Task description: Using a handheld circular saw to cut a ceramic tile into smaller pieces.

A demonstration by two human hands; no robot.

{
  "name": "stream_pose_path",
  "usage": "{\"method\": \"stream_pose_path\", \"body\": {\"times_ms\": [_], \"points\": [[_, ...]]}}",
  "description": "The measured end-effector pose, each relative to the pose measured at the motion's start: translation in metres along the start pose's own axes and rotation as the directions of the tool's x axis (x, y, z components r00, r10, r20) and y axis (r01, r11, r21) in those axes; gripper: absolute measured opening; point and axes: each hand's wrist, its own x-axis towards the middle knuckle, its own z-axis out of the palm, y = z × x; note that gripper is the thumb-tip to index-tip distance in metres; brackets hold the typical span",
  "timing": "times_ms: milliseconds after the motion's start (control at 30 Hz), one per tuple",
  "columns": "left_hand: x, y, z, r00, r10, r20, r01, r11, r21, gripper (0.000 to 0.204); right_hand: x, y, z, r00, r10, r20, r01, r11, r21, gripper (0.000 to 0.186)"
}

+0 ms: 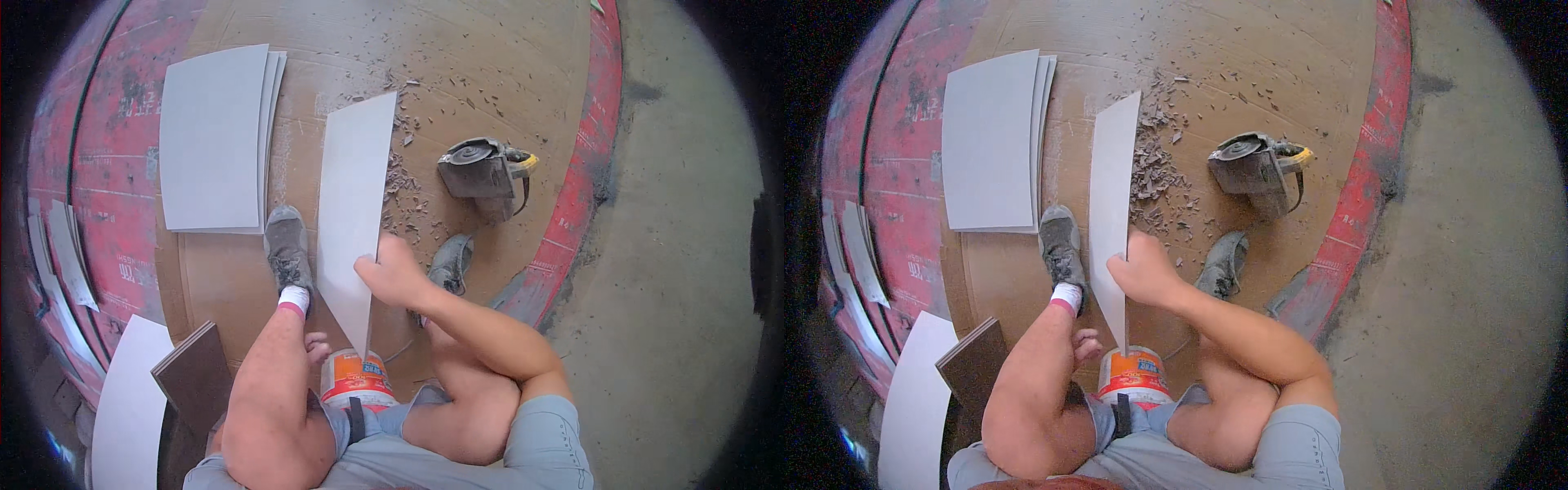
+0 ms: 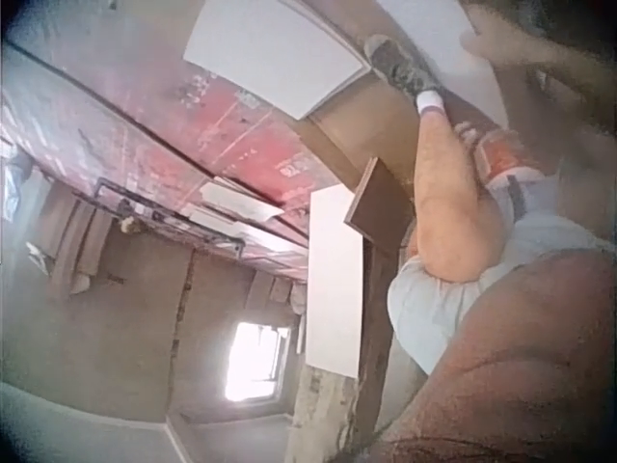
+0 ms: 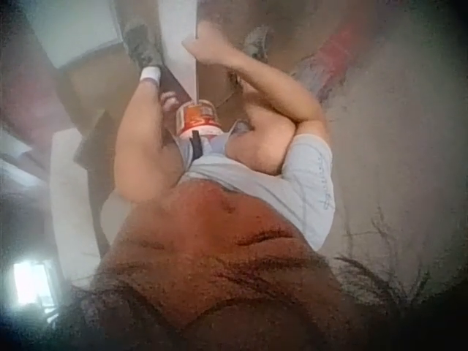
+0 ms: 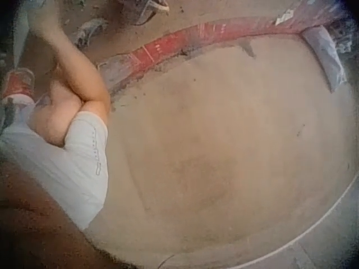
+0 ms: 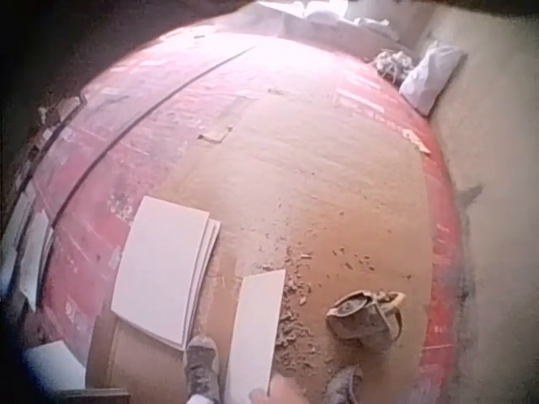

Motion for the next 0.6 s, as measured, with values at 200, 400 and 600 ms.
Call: {"method": "stream_pose_path", "body": {"times_ms": [200, 400, 600], "points": [[0.144, -0.092, 0.057, 0.985, 0.021, -0.172, -0.074, 0.949, -0.307, 0.042, -0.019, -0.008, -0.076, 0.994, -0.056, -0.09, 0.068, 0.988, 0.136, 0.036], [0.16, -0.13, 0.033, 0.869, 0.364, -0.335, -0.457, 0.85, -0.262, 0.052, 0.001, 0.004, -0.14, 0.968, -0.159, -0.197, 0.17, 0.985, 0.042, 0.035], [0.155, 0.04, 0.066, 0.507, 0.854, 0.114, -0.826, 0.445, 0.346, 0.104, 0.053, 0.025, -0.17, 0.943, -0.212, -0.258, 0.221, 0.975, 0.005, 0.032]]}}
